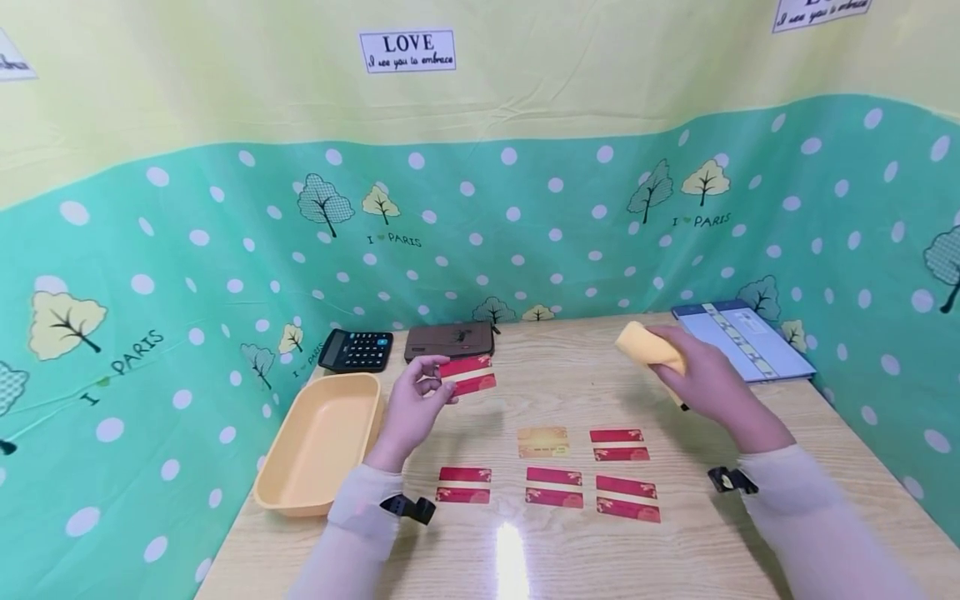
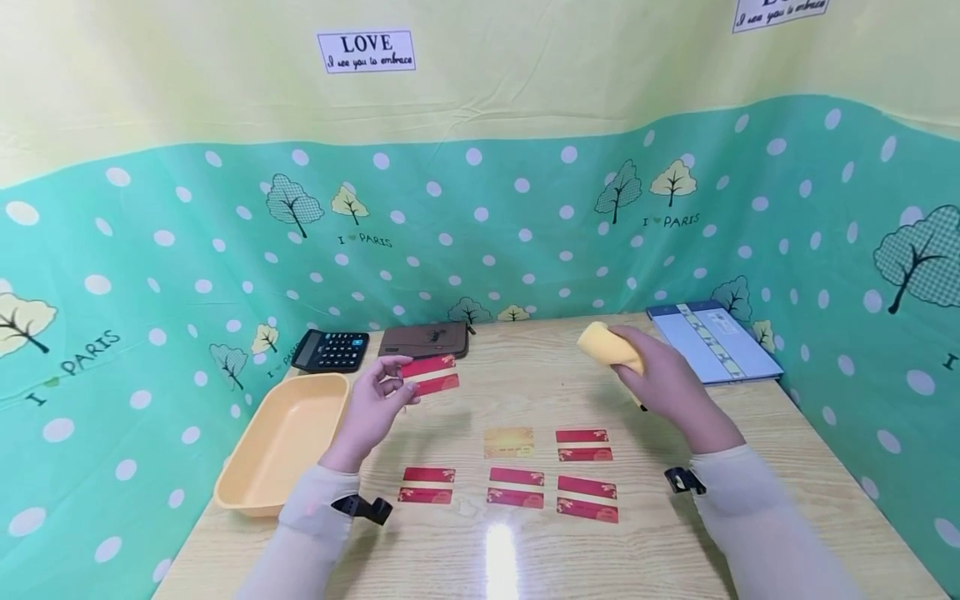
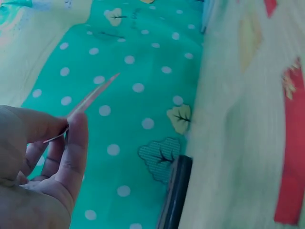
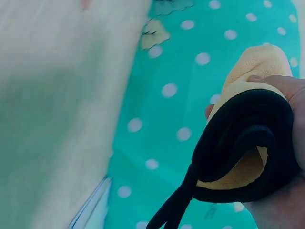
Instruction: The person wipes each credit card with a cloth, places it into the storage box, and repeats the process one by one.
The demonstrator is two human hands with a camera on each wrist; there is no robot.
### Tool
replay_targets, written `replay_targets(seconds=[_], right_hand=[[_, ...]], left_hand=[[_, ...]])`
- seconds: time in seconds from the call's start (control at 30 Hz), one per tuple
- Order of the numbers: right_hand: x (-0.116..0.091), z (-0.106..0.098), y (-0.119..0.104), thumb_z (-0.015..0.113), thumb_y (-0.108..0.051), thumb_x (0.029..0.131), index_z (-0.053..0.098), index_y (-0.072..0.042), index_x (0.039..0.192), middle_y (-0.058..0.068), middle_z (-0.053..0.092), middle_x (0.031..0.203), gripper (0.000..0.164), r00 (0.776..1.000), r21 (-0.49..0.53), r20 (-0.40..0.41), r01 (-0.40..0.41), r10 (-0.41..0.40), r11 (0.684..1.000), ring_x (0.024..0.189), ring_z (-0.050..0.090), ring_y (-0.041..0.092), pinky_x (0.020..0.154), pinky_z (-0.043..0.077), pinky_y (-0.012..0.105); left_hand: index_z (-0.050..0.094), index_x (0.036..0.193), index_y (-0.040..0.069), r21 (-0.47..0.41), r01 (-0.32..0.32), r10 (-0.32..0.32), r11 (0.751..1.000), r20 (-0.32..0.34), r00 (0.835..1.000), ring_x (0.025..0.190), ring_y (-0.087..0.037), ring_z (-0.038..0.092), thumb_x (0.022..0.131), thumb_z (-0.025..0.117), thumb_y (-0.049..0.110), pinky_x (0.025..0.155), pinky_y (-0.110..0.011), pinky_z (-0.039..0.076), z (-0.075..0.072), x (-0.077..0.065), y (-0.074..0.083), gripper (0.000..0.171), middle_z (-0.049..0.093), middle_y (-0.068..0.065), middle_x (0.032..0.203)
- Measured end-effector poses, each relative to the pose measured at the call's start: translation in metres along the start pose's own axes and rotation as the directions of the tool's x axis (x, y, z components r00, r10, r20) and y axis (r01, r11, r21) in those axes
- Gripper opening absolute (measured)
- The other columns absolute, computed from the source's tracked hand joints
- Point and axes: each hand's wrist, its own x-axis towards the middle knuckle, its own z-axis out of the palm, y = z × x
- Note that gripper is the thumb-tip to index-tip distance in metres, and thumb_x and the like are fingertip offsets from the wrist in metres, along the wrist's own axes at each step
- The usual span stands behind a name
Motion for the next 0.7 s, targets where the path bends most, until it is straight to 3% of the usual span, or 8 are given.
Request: replay_targets(seconds=[0.13, 0.4, 0.5, 0.7], right_hand=[[0.012, 0.005, -0.018, 0.076, -0.002, 0.094, 0.055, -0.011, 0.150, 0.019, 0.061, 0.142, 0.060, 0.998, 0.032, -0.027, 0.049, -0.048, 0.998, 0.107, 0.062, 0.036, 0.083, 0.053, 0.053], [0.030, 0.013, -0.048, 0.079, -0.003, 0.092, 0.064, -0.012, 0.141, 0.015, 0.069, 0.128, 0.052, 0.982, 0.038, -0.124, 0.150, -0.144, 0.988, 0.090, 0.058, 0.029, 0.073, 0.048, 0.045], [0.035, 0.015, -0.056, 0.079, -0.002, 0.090, 0.065, -0.011, 0.141, 0.017, 0.068, 0.132, 0.053, 0.973, 0.052, -0.158, 0.177, -0.167, 0.983, 0.097, 0.062, 0.032, 0.076, 0.048, 0.046], [0.041, 0.019, -0.070, 0.079, -0.002, 0.090, 0.064, -0.012, 0.141, 0.014, 0.069, 0.128, 0.054, 0.963, 0.071, -0.197, 0.201, -0.184, 0.977, 0.092, 0.060, 0.031, 0.075, 0.050, 0.046]], left_hand=[[0.057, 0.137, -0.001, -0.069, -0.025, 0.024, 0.997, -0.019, 1.000, 0.094, -0.031, 0.067, 0.101, 0.061, -0.008, 0.085, -0.041, 0.066, 0.003, 0.007, 0.008, 0.037, 0.047, -0.020, 0.114], [0.057, 0.138, 0.000, -0.107, -0.085, 0.085, 0.991, -0.006, 0.996, 0.093, -0.025, 0.065, 0.102, 0.058, -0.007, 0.086, -0.042, 0.066, 0.007, 0.020, 0.021, 0.037, 0.051, -0.020, 0.117], [0.056, 0.138, -0.002, -0.142, -0.093, 0.094, 0.986, 0.000, 0.996, 0.092, -0.024, 0.065, 0.102, 0.058, -0.008, 0.085, -0.043, 0.066, 0.010, 0.023, 0.025, 0.037, 0.051, -0.020, 0.117], [0.059, 0.137, 0.000, -0.166, -0.110, 0.115, 0.980, 0.023, 0.993, 0.093, -0.024, 0.065, 0.101, 0.061, -0.008, 0.085, -0.043, 0.066, 0.018, 0.026, 0.033, 0.037, 0.053, -0.020, 0.117]])
